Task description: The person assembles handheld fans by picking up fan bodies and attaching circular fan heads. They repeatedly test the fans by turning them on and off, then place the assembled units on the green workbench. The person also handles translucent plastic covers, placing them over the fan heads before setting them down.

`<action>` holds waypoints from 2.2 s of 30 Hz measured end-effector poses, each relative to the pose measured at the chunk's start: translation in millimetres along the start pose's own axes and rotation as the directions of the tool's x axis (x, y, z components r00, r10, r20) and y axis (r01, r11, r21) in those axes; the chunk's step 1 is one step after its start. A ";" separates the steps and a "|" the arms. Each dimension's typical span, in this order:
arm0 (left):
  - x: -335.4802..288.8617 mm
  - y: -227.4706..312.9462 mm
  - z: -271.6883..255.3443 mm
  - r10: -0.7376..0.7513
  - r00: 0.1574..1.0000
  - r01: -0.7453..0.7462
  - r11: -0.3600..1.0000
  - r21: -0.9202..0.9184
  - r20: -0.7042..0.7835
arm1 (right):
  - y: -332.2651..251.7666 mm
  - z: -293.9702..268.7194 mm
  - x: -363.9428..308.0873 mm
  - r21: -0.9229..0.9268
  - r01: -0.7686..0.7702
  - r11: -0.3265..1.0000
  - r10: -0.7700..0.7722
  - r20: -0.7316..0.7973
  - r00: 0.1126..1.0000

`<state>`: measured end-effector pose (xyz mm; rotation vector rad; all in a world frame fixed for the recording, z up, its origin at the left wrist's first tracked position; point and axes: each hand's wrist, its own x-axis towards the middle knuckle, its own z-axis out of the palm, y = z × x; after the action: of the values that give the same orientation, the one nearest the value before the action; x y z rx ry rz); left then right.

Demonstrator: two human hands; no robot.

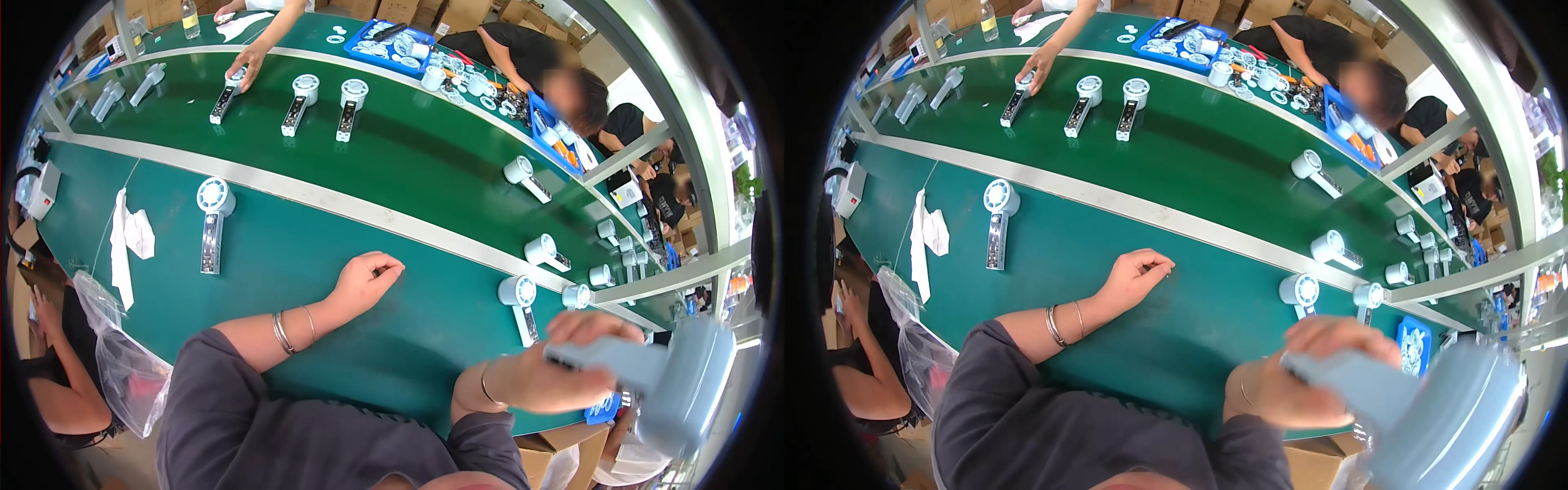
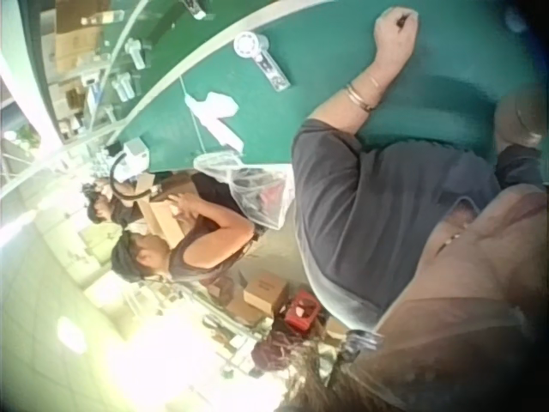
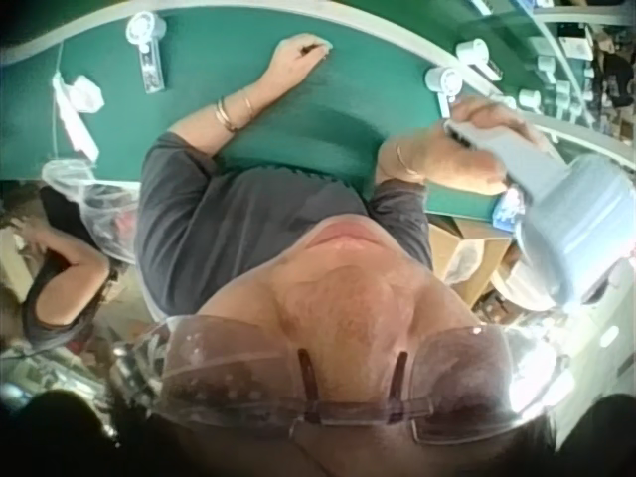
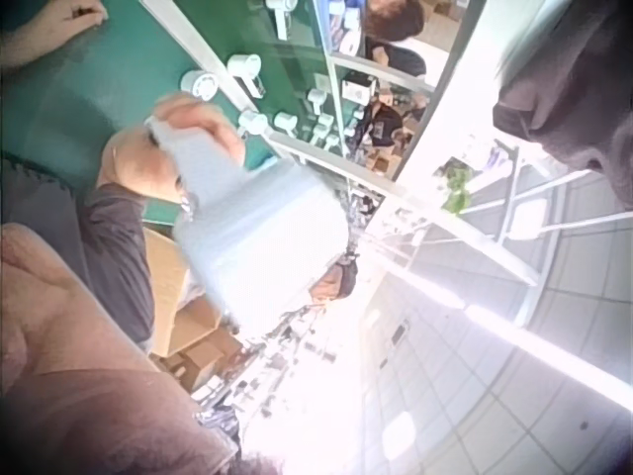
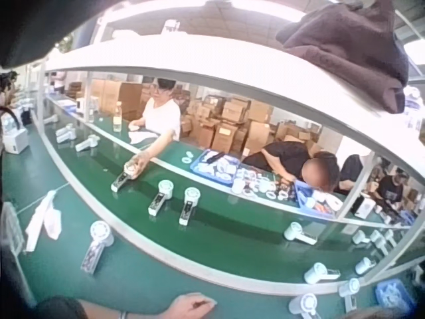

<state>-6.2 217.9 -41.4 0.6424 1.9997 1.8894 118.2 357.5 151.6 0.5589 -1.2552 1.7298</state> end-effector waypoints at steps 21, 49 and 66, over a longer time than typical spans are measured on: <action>-0.9 1.6 1.2 -0.015 1.000 0.015 1.000 -0.016 0.012 | -4.9 -11.8 -5.7 -0.044 0.820 0.571 -0.821 -0.047 0.570; 3.5 -3.9 10.0 -0.064 0.998 0.066 0.992 -0.106 0.020 | 168.3 -6.6 14.4 -0.080 -0.846 0.527 0.842 -0.082 0.532; 4.4 -3.5 11.9 -0.050 0.999 0.051 0.997 -0.060 0.022 | 356.2 -52.8 46.0 -0.840 -0.542 -0.008 0.767 -0.353 0.535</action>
<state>-4.2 230.3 -45.5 0.5870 1.9206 1.8982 -202.8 395.4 -13.6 -0.7505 -2.6767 1.2312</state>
